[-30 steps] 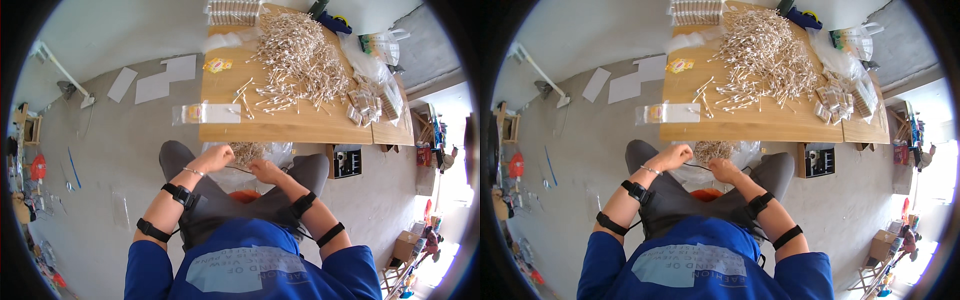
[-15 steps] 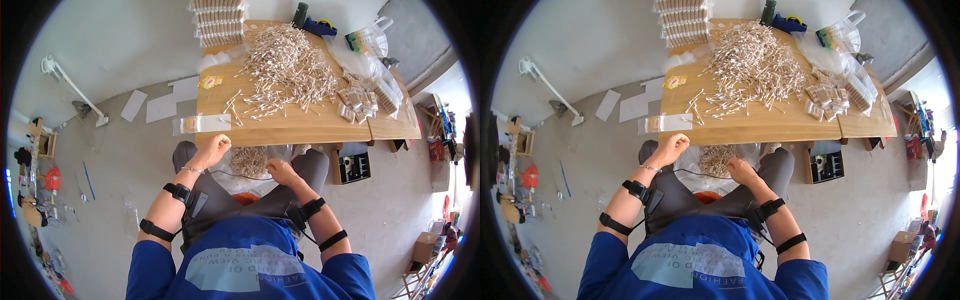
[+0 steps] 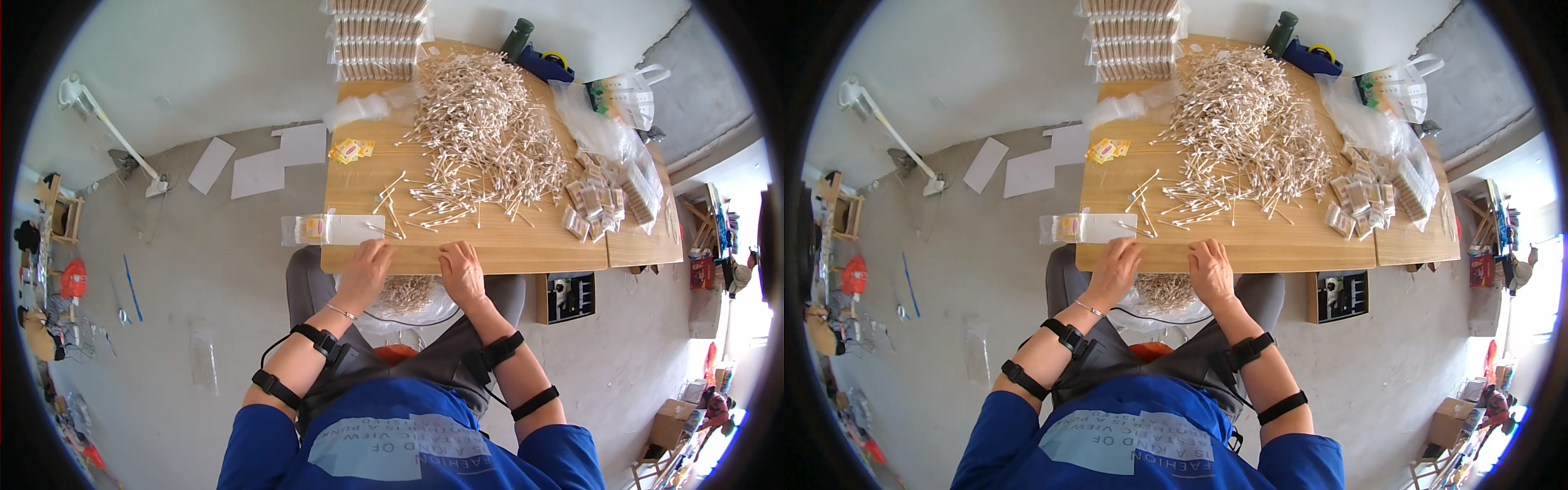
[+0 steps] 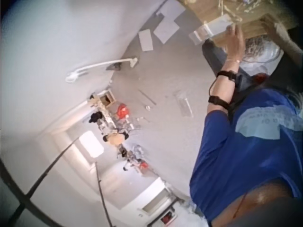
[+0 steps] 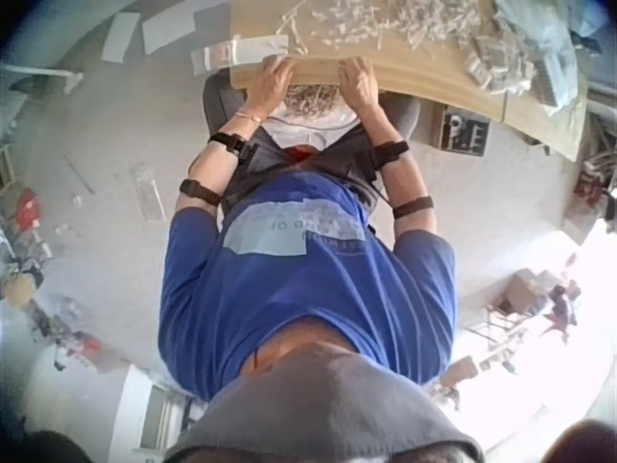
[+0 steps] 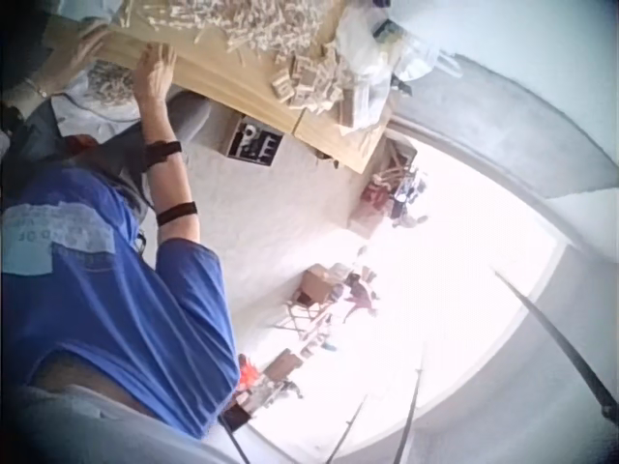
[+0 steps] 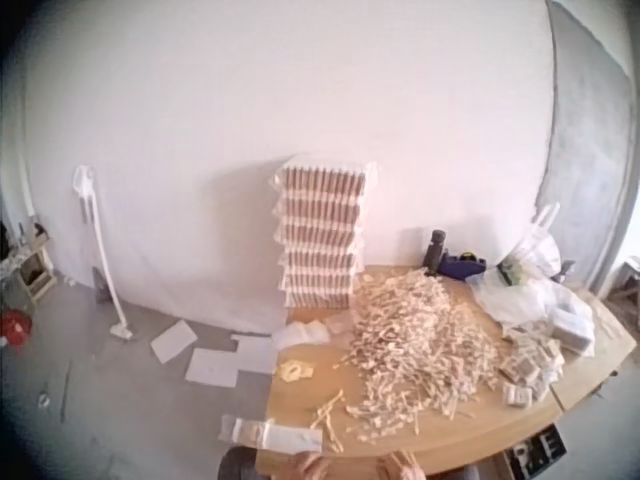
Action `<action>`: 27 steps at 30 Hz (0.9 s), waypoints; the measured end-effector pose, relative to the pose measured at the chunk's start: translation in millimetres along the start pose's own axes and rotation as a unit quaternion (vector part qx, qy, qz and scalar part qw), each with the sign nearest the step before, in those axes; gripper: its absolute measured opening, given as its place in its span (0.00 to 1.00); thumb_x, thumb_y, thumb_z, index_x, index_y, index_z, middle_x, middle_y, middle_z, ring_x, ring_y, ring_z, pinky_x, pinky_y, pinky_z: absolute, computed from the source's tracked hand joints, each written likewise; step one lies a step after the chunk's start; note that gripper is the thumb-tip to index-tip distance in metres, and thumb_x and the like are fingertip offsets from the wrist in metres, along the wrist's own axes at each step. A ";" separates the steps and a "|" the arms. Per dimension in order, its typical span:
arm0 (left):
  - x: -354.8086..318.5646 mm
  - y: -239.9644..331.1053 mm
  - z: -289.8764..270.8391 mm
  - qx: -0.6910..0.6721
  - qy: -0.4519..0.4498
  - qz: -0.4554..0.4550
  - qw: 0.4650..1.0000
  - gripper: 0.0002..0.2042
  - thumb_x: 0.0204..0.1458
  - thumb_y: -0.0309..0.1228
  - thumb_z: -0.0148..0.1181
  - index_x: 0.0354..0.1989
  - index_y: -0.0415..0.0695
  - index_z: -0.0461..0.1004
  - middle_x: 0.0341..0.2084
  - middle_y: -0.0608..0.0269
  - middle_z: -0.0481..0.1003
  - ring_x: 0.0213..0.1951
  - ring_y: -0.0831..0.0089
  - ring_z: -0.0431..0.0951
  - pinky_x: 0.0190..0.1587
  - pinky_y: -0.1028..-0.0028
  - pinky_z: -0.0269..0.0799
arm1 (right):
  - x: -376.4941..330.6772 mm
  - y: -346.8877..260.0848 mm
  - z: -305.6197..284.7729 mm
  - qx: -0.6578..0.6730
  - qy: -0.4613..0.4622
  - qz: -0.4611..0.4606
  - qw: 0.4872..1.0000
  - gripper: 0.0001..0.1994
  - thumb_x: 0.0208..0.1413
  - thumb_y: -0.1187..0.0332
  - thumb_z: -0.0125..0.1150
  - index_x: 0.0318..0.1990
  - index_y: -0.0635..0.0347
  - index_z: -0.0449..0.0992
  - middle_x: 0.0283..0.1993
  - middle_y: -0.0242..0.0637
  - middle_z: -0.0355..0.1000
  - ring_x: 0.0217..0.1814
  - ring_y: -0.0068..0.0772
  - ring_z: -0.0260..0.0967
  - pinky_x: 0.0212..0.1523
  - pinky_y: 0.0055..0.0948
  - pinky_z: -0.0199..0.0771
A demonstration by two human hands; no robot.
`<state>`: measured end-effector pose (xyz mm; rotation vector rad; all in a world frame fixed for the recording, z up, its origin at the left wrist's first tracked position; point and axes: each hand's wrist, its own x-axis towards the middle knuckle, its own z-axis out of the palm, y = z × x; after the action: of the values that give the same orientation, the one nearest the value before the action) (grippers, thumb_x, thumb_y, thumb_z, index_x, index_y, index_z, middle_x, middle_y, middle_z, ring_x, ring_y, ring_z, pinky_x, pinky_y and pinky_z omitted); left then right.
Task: Packing cotton swabs into plastic bags and sealing them.
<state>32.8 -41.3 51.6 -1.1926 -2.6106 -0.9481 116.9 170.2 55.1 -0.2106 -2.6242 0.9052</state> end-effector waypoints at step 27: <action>29.8 -41.9 21.8 0.057 0.043 -0.071 0.995 0.20 0.52 0.35 0.63 0.53 0.49 0.71 0.55 0.56 0.65 0.61 0.54 0.61 0.64 0.55 0.57 | 52.8 -7.0 78.4 -0.014 0.016 -0.015 1.000 0.10 0.53 0.70 0.59 0.43 0.53 0.78 0.43 0.36 0.69 0.47 0.45 0.64 0.46 0.43 0.64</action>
<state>-14.4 -30.0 24.0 -0.9304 -2.6683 -0.8387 38.2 133.5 17.0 -0.1920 -2.6048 0.8491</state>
